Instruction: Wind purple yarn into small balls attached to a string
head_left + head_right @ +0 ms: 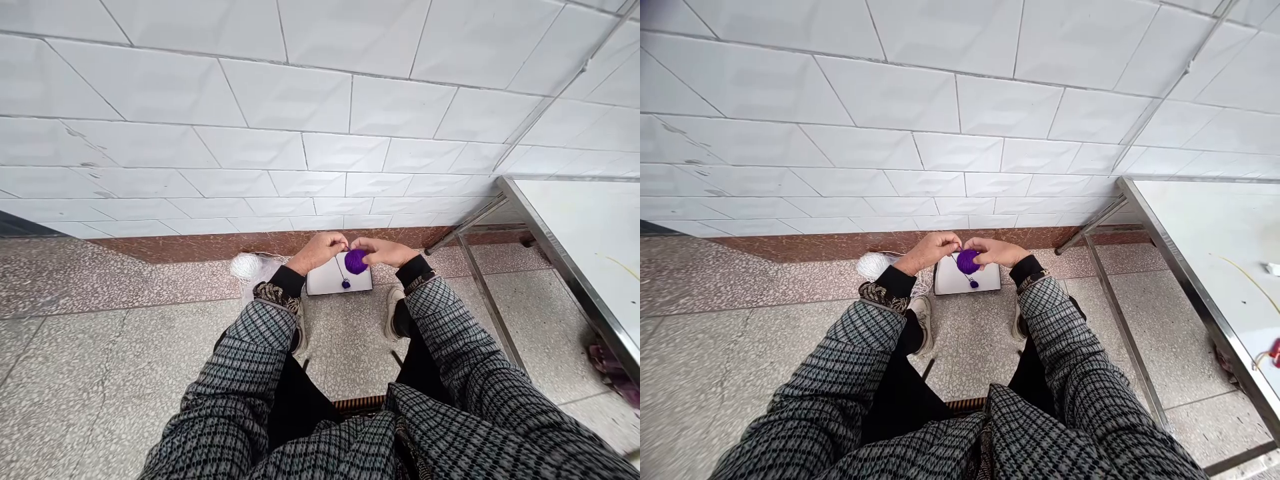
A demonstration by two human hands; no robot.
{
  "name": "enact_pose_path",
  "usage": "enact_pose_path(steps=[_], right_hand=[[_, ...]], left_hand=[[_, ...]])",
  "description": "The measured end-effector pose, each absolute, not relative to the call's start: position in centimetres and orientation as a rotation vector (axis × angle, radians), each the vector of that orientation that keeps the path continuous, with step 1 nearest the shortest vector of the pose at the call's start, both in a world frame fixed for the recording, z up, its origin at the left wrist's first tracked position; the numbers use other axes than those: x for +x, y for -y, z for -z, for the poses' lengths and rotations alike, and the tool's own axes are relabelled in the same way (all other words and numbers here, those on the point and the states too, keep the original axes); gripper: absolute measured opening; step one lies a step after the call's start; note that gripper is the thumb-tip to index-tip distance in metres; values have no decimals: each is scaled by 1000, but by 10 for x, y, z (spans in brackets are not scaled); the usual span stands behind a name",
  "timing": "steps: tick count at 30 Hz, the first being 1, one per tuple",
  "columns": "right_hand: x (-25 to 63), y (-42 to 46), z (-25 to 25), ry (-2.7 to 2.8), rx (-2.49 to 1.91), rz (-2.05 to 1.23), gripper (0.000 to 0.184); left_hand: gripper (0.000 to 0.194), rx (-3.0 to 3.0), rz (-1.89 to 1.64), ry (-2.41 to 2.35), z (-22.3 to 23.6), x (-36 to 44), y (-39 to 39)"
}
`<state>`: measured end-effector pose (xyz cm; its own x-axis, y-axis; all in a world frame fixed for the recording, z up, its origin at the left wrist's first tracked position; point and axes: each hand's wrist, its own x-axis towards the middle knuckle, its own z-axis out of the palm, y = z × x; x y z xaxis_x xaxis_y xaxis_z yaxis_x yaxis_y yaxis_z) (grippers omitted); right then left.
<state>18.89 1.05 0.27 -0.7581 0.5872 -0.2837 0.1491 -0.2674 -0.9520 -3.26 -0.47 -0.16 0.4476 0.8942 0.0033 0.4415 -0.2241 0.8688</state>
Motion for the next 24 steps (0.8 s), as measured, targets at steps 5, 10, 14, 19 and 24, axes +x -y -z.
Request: enact_pose_path(steps=[5, 10, 14, 19, 24], right_hand=[[193, -17, -6, 1172, -728, -1931, 50], [192, -27, -1, 944, -822, -1644, 46], [186, -31, 8, 1003, -1098, -1501, 40], [181, -24, 17, 1503, -1393, -1454, 34], [185, -14, 7, 1845, -1190, -1861, 32]], left_hand=[[21, 1795, -645, -1112, 5, -29, 5], [22, 1844, -538, -1013, 5, -23, 8], [24, 1862, -498, -978, 3, -22, 10], [21, 1869, -539, -992, 2, -26, 9], [17, 1867, -584, -1032, 3, -31, 5]])
